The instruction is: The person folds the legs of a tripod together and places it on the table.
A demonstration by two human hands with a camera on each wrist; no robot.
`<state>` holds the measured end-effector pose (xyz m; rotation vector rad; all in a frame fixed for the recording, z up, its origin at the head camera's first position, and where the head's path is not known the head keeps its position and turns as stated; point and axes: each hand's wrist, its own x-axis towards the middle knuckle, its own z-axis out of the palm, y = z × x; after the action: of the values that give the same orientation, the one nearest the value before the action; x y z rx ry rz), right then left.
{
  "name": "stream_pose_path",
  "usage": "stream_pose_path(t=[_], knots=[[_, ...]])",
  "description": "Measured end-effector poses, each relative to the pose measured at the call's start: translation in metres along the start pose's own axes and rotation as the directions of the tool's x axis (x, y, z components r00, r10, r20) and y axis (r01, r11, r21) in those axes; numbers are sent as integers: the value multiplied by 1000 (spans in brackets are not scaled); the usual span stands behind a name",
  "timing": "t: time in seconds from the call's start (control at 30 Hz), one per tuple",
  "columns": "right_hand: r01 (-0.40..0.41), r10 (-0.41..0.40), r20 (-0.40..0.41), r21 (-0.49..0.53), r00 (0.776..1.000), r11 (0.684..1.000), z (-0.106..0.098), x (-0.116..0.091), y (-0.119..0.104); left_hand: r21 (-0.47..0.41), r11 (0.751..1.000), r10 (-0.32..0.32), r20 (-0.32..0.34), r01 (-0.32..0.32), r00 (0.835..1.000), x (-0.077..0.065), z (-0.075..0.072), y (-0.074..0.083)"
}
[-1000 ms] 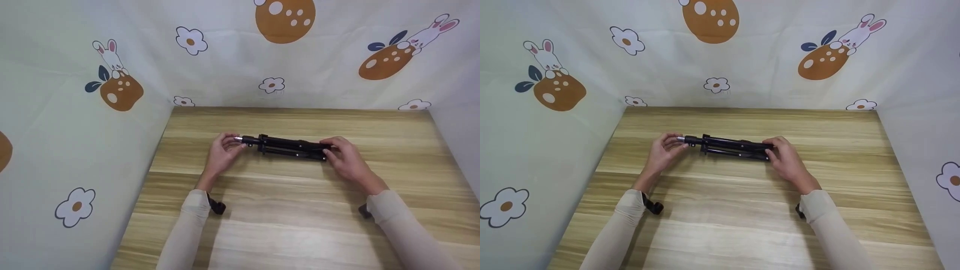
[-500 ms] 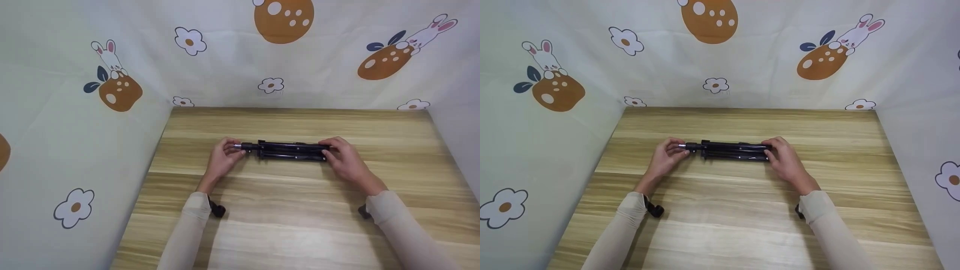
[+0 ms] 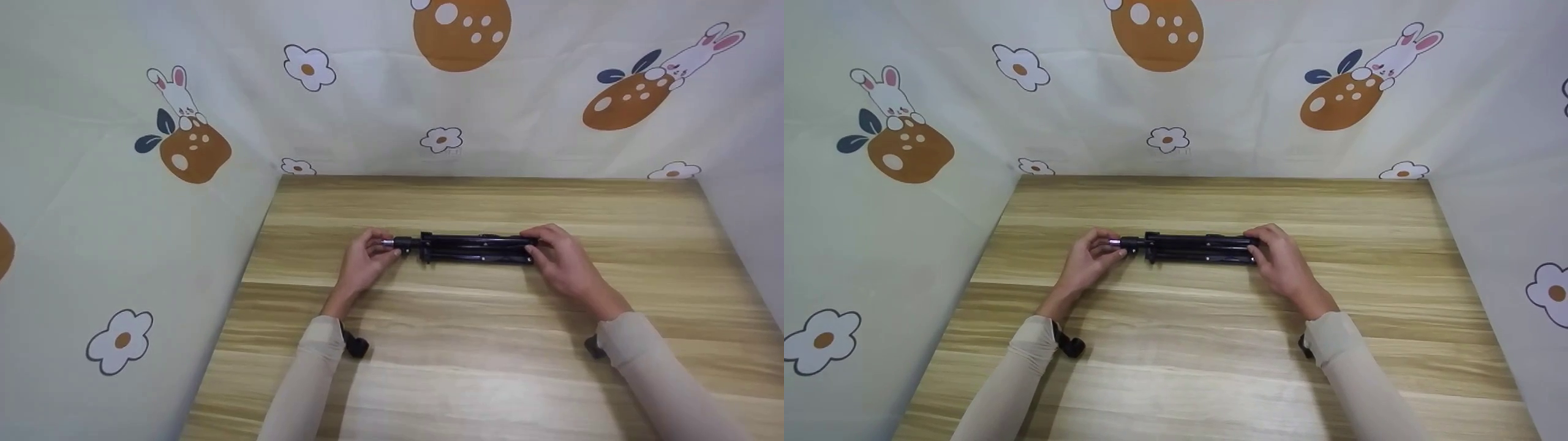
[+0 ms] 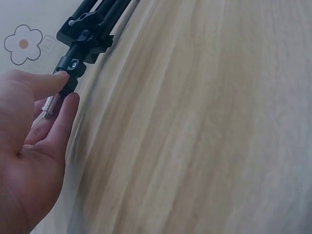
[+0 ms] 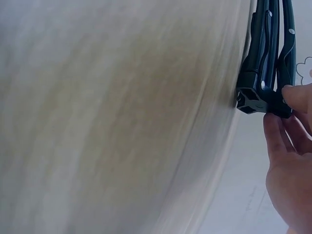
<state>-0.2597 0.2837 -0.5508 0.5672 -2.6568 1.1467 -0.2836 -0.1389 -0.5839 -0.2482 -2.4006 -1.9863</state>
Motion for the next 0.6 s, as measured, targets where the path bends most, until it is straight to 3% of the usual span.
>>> stream_pose_path(t=[0.43, 0.6], knots=[[-7, 8, -7, 10, 1000, 1000, -2, -2, -3, -8, 1000, -26, 32, 26, 999, -4, 0, 4], [-37, 37, 13, 14, 999, 999, -3, 0, -4, 51, 999, -1, 53, -2, 999, -2, -4, 5]])
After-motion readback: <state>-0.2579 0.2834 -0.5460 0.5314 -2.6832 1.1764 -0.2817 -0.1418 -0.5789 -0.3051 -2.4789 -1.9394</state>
